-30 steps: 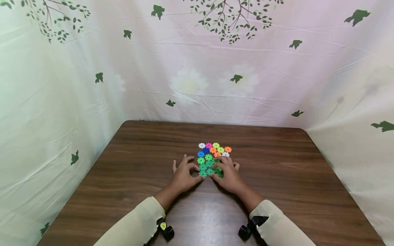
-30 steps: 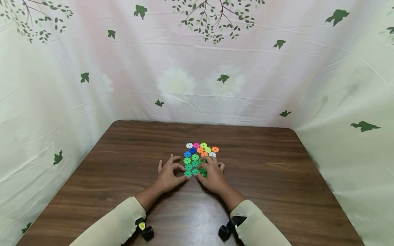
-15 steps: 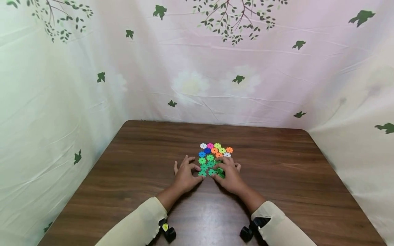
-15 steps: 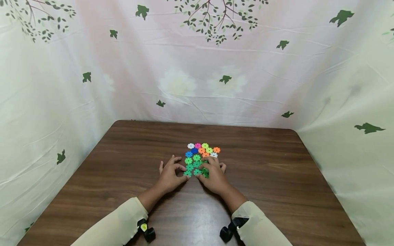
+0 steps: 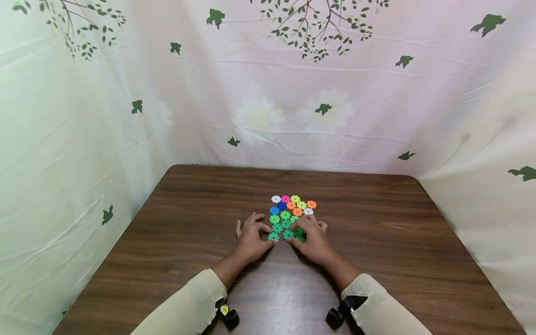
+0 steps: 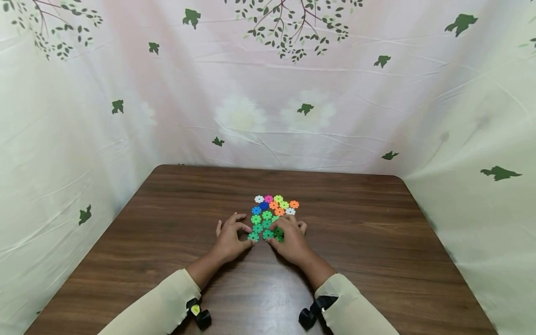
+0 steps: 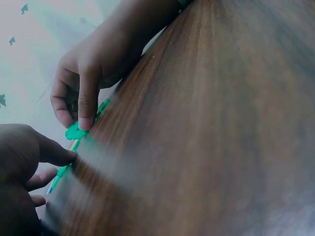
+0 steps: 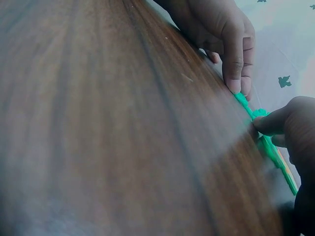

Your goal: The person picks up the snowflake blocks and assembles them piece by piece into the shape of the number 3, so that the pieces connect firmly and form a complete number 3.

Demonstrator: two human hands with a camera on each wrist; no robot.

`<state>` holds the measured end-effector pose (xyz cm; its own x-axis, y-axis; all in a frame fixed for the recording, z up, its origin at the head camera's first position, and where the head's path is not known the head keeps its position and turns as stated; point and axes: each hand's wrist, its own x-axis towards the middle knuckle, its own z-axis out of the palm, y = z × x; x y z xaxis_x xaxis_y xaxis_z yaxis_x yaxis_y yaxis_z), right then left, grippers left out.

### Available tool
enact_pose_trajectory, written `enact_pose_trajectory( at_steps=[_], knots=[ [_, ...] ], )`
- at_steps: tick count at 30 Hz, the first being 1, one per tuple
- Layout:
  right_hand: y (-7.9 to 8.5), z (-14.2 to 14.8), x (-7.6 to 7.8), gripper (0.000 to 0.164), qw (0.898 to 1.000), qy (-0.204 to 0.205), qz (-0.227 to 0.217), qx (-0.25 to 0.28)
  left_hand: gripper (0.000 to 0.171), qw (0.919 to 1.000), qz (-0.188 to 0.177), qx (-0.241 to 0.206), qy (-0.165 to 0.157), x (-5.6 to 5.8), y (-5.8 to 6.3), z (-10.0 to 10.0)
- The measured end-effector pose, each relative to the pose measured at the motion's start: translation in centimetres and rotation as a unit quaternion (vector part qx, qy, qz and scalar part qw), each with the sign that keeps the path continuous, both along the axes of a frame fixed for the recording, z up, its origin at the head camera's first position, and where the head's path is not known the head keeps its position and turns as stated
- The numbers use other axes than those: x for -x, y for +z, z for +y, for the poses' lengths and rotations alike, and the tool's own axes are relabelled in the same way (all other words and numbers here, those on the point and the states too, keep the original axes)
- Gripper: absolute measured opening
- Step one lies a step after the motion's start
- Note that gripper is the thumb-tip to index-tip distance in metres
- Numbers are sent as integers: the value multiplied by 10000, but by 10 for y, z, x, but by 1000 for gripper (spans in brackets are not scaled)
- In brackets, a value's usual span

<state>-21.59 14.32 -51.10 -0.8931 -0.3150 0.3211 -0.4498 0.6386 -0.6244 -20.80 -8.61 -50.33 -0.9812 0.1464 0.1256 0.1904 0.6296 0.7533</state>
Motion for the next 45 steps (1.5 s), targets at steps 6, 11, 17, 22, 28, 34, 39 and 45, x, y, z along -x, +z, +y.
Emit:
enact_pose_trajectory(
  at_steps=[6,11,17,22,28,34,39,45],
  knots=[
    [3,-1,-2,27,9999,9,63,107,24,9999,52,-105,45,-2,2,0],
    [4,-2,-2,27,9998,17,113,144,23,9999,47,-92,31,-2,2,0],
    [3,-2,-3,27,9997,20,146,181,22,9997,-25,-233,14,-2,1,-2],
    [2,-2,-3,26,9995,54,198,259,20,9997,-43,-258,-28,-1,1,-3],
    [1,-2,-4,24,9989,129,267,359,20,9991,57,-414,-79,-2,-1,-3],
    [1,-1,-4,32,9982,292,281,449,15,9980,151,-605,-45,-1,0,-3],
    [2,-1,-4,34,9978,400,296,445,14,9973,177,-711,17,-1,0,-3],
    [4,-1,-6,37,9984,374,190,386,14,9969,213,-756,56,-1,-1,-3]
  ],
)
